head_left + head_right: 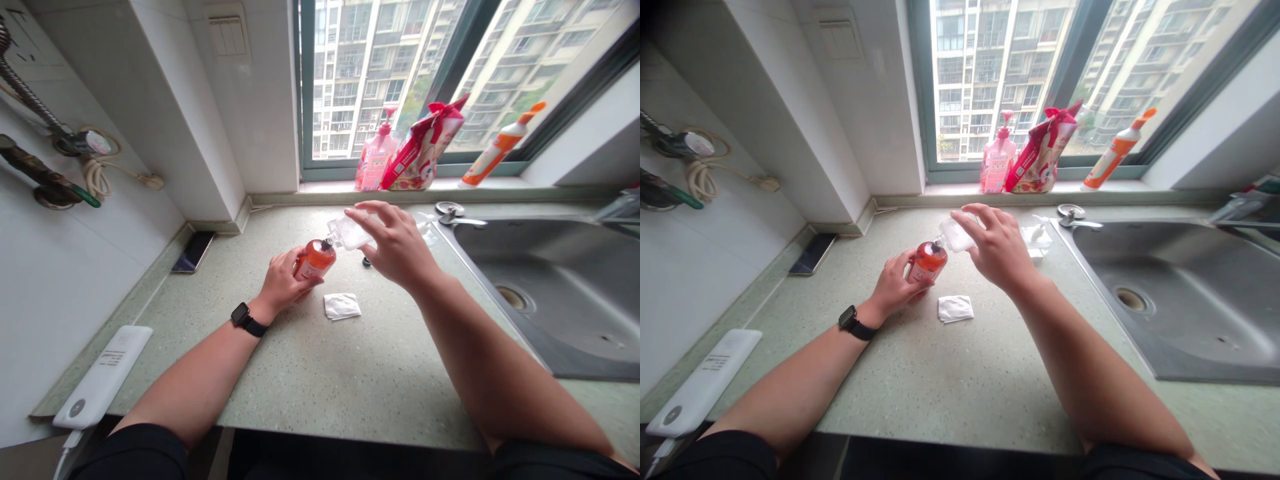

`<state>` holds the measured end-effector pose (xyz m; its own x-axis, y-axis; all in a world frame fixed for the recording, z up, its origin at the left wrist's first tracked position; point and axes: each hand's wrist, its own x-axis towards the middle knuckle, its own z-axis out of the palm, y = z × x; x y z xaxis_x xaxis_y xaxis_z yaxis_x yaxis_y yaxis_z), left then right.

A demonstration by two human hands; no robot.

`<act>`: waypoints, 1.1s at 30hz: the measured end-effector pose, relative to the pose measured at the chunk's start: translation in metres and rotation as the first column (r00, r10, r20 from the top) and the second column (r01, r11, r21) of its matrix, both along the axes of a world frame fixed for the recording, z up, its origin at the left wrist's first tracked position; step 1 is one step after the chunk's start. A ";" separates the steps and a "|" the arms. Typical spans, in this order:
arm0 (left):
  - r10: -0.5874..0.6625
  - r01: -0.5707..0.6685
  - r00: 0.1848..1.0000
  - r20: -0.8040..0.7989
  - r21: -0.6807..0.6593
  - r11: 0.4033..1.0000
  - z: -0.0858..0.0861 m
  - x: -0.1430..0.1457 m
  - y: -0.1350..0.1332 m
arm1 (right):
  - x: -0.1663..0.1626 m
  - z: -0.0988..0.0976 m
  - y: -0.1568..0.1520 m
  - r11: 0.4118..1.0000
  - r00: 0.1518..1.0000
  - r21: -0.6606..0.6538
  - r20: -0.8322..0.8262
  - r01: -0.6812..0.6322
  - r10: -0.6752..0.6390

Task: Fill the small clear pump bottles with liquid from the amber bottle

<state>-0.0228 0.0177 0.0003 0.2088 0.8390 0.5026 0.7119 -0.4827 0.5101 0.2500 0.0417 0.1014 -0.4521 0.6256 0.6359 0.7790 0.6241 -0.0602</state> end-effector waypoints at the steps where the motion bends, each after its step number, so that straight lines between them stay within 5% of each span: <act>1: -0.003 0.003 1.000 0.002 -0.001 1.000 0.000 0.000 0.000 | 0.000 0.000 0.000 1.000 1.000 0.000 -0.002 -0.001 0.001; 33: -0.016 0.016 1.000 0.007 0.013 1.000 0.000 0.000 0.000 | 0.001 -0.002 -0.002 1.000 1.000 0.019 0.018 0.012 -0.012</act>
